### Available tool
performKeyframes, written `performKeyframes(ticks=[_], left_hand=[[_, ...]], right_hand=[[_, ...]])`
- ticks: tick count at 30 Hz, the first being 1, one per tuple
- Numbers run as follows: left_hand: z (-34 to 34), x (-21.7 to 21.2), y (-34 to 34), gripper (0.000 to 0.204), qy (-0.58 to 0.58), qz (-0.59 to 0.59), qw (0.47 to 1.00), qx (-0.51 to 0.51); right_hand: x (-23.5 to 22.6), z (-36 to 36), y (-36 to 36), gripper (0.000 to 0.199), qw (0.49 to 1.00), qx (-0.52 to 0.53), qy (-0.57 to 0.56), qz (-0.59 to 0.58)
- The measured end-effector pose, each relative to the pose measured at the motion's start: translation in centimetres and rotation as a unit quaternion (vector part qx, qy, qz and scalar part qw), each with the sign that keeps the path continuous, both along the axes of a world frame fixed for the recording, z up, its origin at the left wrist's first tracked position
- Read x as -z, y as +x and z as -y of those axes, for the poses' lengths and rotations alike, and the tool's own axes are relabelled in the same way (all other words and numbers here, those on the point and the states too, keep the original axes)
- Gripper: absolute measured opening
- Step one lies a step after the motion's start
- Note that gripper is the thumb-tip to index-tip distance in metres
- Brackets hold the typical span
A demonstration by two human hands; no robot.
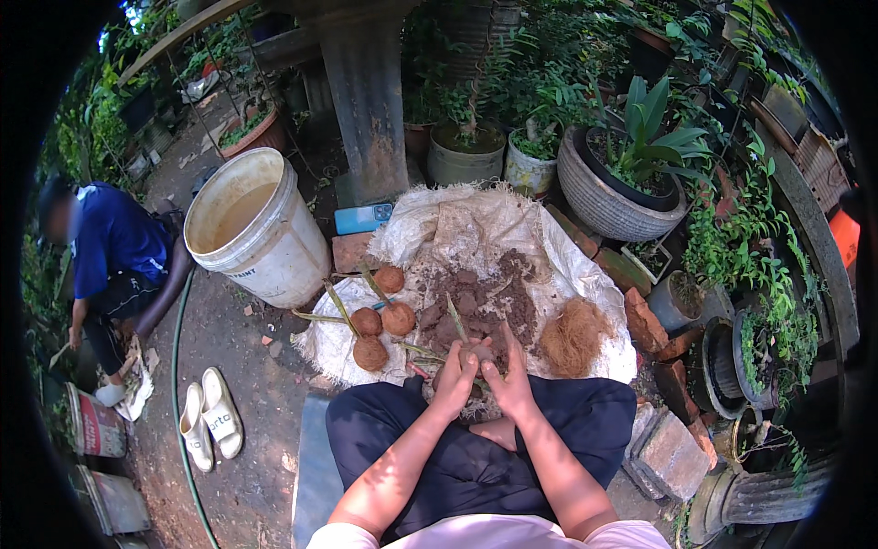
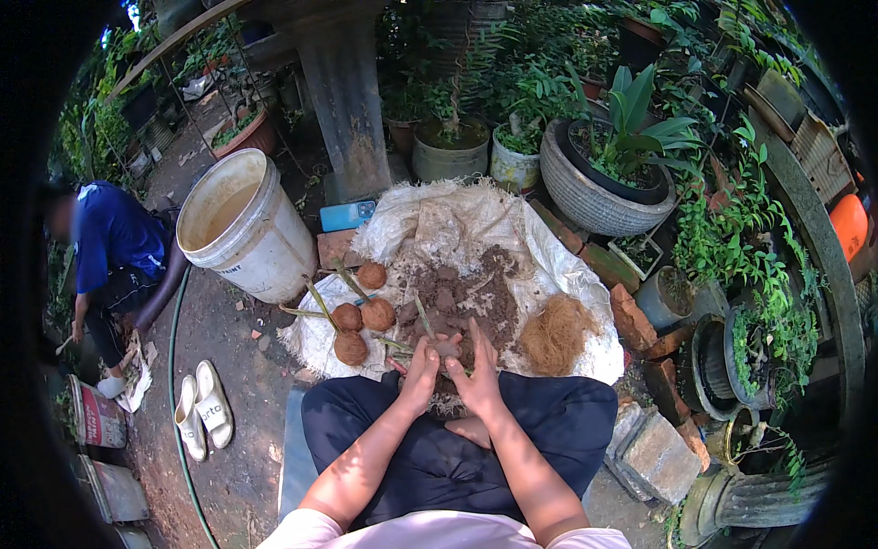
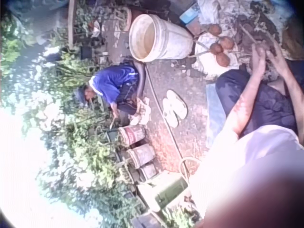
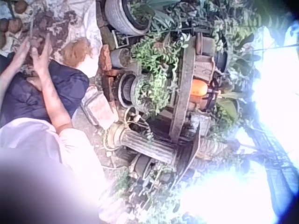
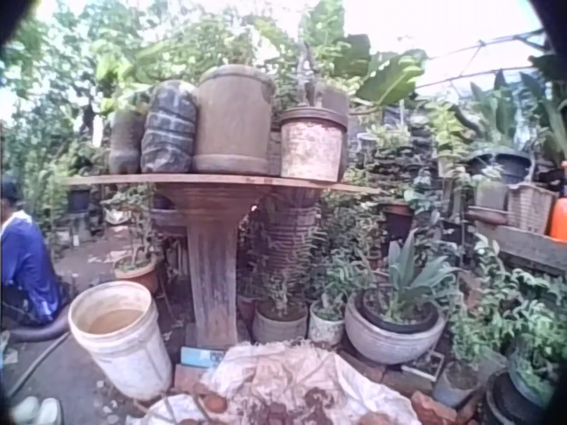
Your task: The person sits cross-legged and repeatedly scoops soil or clay from a pile, then rolls and shapes it into small balls by hand. The formed balls are placed on a nearby sack. The person occasionally adjusts the position of the material and continues the shaping process.
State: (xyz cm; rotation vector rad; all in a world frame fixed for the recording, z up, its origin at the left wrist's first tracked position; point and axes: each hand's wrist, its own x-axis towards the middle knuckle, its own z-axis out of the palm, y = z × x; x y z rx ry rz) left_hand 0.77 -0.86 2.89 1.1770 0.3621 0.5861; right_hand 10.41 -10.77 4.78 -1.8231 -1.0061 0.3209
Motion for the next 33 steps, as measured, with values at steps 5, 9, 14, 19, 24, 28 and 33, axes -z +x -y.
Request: performKeyframes(ticks=[5, 9, 14, 19, 24, 28, 33], left_hand=[[0.3, -0.2, 0.1, 0.056, 0.169, -0.1, 0.979, 0.045], [0.4, 0.3, 0.2, 0.07, 0.37, -0.255, 0.891, 0.064], [0.7, -0.7, 0.6, 0.064, 0.425, -0.358, 0.821, 0.128], [1.8, -1.2, 0.9, 0.054, 0.41, -0.386, 0.821, 0.098], [1.1, 0.8, 0.6, 0.06, 0.357, -0.285, 0.883, 0.11], [1.1, 2.5, 0.6, 0.052, 0.241, -0.121, 0.96, 0.081], [1.0, 3.2, 0.9, 0.051, 0.236, -0.23, 0.942, 0.053]], right_hand=[[2.5, 1.2, 1.1, 0.065, 0.948, -0.098, 0.003, -0.302], [2.4, 4.5, 1.2, 0.07, 0.902, -0.141, 0.005, -0.407], [3.2, 4.9, 1.4, 0.06, 0.882, -0.098, 0.011, -0.461], [3.8, 3.8, 1.6, 0.037, 0.889, -0.066, 0.068, -0.447], [3.9, 3.3, 1.9, 0.031, 0.903, -0.082, 0.114, -0.405], [4.3, 3.0, 1.7, 0.035, 0.938, -0.083, 0.105, -0.32], [4.9, 2.7, 1.4, 0.052, 0.966, -0.074, 0.084, -0.234]])
